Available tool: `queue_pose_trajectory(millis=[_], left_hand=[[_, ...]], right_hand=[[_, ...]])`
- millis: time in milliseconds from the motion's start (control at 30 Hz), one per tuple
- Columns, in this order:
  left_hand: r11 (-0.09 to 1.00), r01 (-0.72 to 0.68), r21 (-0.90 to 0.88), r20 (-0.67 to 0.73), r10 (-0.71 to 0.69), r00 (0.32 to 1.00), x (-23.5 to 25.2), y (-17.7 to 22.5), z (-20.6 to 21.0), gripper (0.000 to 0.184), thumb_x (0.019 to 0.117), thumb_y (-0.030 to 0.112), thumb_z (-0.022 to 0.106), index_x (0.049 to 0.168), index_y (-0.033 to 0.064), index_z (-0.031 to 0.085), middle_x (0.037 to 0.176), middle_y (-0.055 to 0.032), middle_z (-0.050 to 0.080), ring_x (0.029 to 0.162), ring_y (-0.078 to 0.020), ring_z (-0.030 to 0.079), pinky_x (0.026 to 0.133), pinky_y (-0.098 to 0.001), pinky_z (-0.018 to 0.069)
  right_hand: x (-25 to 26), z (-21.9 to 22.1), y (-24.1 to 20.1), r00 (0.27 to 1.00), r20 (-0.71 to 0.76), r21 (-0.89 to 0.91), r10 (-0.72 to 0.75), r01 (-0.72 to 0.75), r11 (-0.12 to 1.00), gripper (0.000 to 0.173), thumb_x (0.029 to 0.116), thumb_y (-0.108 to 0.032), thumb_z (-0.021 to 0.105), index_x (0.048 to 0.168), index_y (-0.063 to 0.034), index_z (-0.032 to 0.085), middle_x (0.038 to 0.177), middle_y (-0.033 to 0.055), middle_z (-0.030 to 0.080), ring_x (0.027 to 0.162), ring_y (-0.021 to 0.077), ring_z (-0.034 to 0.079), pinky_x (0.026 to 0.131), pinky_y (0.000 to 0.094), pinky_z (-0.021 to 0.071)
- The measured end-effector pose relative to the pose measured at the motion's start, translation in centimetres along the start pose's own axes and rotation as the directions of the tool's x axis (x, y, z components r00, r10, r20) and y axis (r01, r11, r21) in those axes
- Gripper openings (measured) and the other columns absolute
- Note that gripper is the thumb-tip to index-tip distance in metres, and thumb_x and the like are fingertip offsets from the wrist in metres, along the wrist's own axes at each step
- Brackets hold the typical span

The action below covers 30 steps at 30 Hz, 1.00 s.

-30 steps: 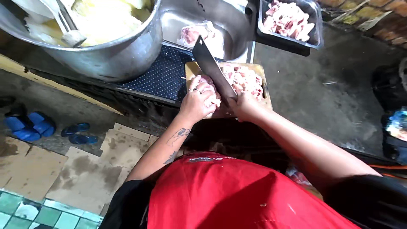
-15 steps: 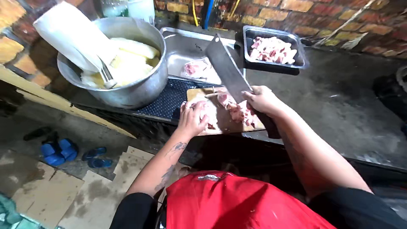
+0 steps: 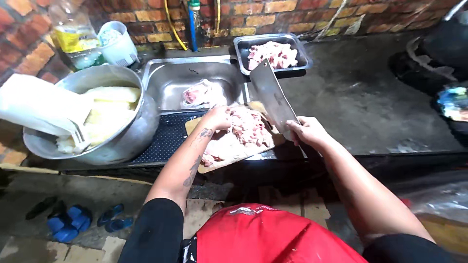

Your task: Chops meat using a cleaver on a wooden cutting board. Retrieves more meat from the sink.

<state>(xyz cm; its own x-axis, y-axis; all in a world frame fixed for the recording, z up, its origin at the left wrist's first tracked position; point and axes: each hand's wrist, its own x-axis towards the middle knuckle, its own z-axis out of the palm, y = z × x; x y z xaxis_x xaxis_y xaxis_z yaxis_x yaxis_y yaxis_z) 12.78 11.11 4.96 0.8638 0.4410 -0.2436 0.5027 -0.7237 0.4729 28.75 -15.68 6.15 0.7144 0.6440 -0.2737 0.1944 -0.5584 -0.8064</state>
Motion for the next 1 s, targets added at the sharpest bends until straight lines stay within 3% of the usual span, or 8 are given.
queue_pose_trajectory(millis=[200,267,433,600,667,733,833,1000], left_hand=[[1.000,-0.025,0.004,0.177,0.023,0.984,0.5,-1.0,-1.1,0.045,0.0795,0.017,0.088,0.116,-0.0015,0.067,0.112,-0.0234,0.068,0.108,-0.0379,0.065,0.096,-0.0596,0.0497],[0.995,-0.039,-0.096,0.186,0.056,0.981,-0.2,-2.0,-1.2,0.039,0.0797,0.015,0.087,0.109,-0.0030,0.068,0.105,-0.0220,0.068,0.100,-0.0344,0.066,0.092,-0.0565,0.0514],[0.879,-0.054,-0.474,0.134,0.133,0.982,-0.2,-2.1,-3.6,0.022,0.0888,0.005,0.070,0.107,-0.0028,0.061,0.094,-0.0110,0.069,0.079,-0.0151,0.068,0.077,-0.0347,0.0597],[0.739,-0.173,-0.651,-0.274,-0.016,0.962,4.8,7.6,-10.4,0.063,0.0985,0.025,0.070,0.150,0.0054,0.040,0.131,-0.0166,0.059,0.104,-0.0189,0.064,0.087,-0.0349,0.0559],[0.827,-0.209,-0.522,-0.366,0.004,0.930,6.7,10.8,-12.1,0.086,0.0954,0.039,0.073,0.162,0.0142,0.025,0.155,-0.0204,0.042,0.131,-0.0286,0.056,0.103,-0.0448,0.0526],[0.911,-0.281,-0.303,-0.425,0.134,0.895,7.1,12.8,-11.7,0.077,0.0968,0.036,0.071,0.159,0.0081,0.035,0.153,-0.0229,0.046,0.136,-0.0331,0.052,0.111,-0.0487,0.0452],[0.887,-0.456,-0.064,-0.239,0.430,0.870,7.0,13.9,-7.8,0.048,0.0945,0.022,0.072,0.134,-0.0011,0.060,0.125,-0.0188,0.067,0.112,-0.0249,0.068,0.100,-0.0422,0.0544],[0.875,-0.475,0.093,0.349,0.418,0.839,6.2,15.6,-1.1,0.058,0.0905,0.019,0.080,0.143,0.0054,0.058,0.139,-0.0191,0.061,0.123,-0.0336,0.062,0.106,-0.0513,0.0481]], right_hand=[[2.7,-1.7,2.1,0.992,-0.098,-0.170,-0.077,0.060,0.984,0.035,0.1104,-0.029,0.051,0.107,0.0010,0.067,0.069,0.0123,0.062,0.054,0.0216,0.060,0.056,0.0440,0.0550],[2.8,-1.7,3.4,0.981,-0.142,-0.304,-0.134,0.085,0.949,0.035,0.1087,-0.030,0.053,0.096,-0.0005,0.068,0.071,0.0176,0.063,0.061,0.0329,0.063,0.060,0.0577,0.0512],[0.4,-1.6,4.4,0.990,-0.085,-0.373,-0.115,0.075,0.925,0.035,0.1078,-0.028,0.055,0.094,0.0010,0.068,0.076,0.0202,0.065,0.072,0.0374,0.066,0.070,0.0621,0.0511],[-0.6,-1.2,4.4,0.996,-0.016,-0.454,-0.086,0.069,0.889,0.038,0.1086,-0.032,0.050,0.102,0.0002,0.070,0.090,0.0239,0.069,0.093,0.0422,0.068,0.082,0.0646,0.0492],[-1.2,-1.0,4.0,0.993,-0.038,-0.535,-0.116,0.078,0.841,0.036,0.1080,-0.030,0.050,0.107,-0.0007,0.071,0.094,0.0255,0.071,0.098,0.0454,0.069,0.084,0.0659,0.0498],[-1.7,-0.5,4.6,0.964,-0.087,-0.593,-0.250,0.151,0.791,0.030,0.1041,-0.024,0.056,0.109,0.0006,0.072,0.093,0.0265,0.072,0.093,0.0481,0.071,0.079,0.0668,0.0517],[-1.8,-0.2,6.5,0.846,-0.154,-0.662,-0.510,0.295,0.689,0.021,0.0907,-0.015,0.072,0.103,0.0020,0.071,0.084,0.0249,0.071,0.079,0.0473,0.071,0.064,0.0647,0.0534],[-1.3,0.1,7.3,0.713,-0.133,-0.745,-0.688,0.387,0.544,0.022,0.0822,-0.011,0.078,0.087,0.0039,0.063,0.074,0.0225,0.066,0.073,0.0425,0.070,0.064,0.0574,0.0535]])
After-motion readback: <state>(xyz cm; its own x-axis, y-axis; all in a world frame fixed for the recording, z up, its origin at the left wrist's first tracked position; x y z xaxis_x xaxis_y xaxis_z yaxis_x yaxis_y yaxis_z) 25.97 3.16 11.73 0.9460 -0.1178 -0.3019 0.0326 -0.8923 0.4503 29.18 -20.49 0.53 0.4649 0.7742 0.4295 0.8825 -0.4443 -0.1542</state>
